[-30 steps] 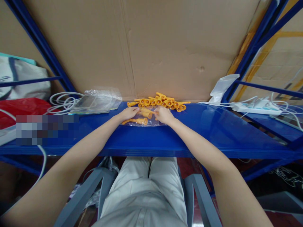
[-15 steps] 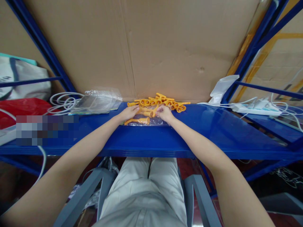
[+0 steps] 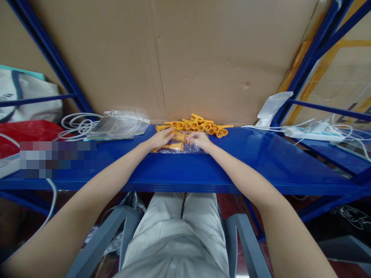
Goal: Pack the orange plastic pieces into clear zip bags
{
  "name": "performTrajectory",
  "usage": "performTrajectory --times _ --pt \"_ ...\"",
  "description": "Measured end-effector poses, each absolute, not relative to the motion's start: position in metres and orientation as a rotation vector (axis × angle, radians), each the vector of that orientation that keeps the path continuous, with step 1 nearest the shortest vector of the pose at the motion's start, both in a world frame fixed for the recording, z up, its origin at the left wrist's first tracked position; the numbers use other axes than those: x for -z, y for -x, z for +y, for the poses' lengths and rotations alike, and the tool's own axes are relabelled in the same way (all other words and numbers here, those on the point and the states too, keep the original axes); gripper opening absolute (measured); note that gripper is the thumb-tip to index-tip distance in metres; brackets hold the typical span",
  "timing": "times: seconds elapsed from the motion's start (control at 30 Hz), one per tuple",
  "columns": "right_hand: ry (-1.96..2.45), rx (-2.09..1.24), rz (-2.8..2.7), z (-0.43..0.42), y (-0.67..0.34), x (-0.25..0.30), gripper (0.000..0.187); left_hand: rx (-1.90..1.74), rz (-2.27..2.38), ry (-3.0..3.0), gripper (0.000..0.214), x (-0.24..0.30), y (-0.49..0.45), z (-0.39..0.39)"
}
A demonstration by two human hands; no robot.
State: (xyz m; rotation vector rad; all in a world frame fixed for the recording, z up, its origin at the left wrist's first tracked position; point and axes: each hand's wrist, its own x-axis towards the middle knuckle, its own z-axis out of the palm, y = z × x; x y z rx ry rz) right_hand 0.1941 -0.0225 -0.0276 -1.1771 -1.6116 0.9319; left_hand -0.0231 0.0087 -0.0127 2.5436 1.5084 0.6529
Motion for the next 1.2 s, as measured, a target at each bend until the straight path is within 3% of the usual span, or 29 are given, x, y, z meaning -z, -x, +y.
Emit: performTrajectory --times 0.1,0.33,0.93,1.2 --pt "1.148 -1.013 -1.700 -0.027 -0.194 0.024 0.032 -0.708 1.405 -2.592 0.042 0.010 0.019 0.004" --pt "1.184 -1.026 -1.943 -0.031 -0.195 0.021 0.021 -0.716 1.267 -2.641 0.018 0.007 0.018 -0.004" --pt "0.943 -1.184 -2.066 -0.042 -0.190 0.014 0.044 -0.635 1.202 -2.700 0.026 0.011 0.016 0.003" --pt "1.009 -1.062 -2.105 -0.042 -0.187 0.013 0.024 -0.576 1.190 -2.734 0.026 0.011 0.017 0.005"
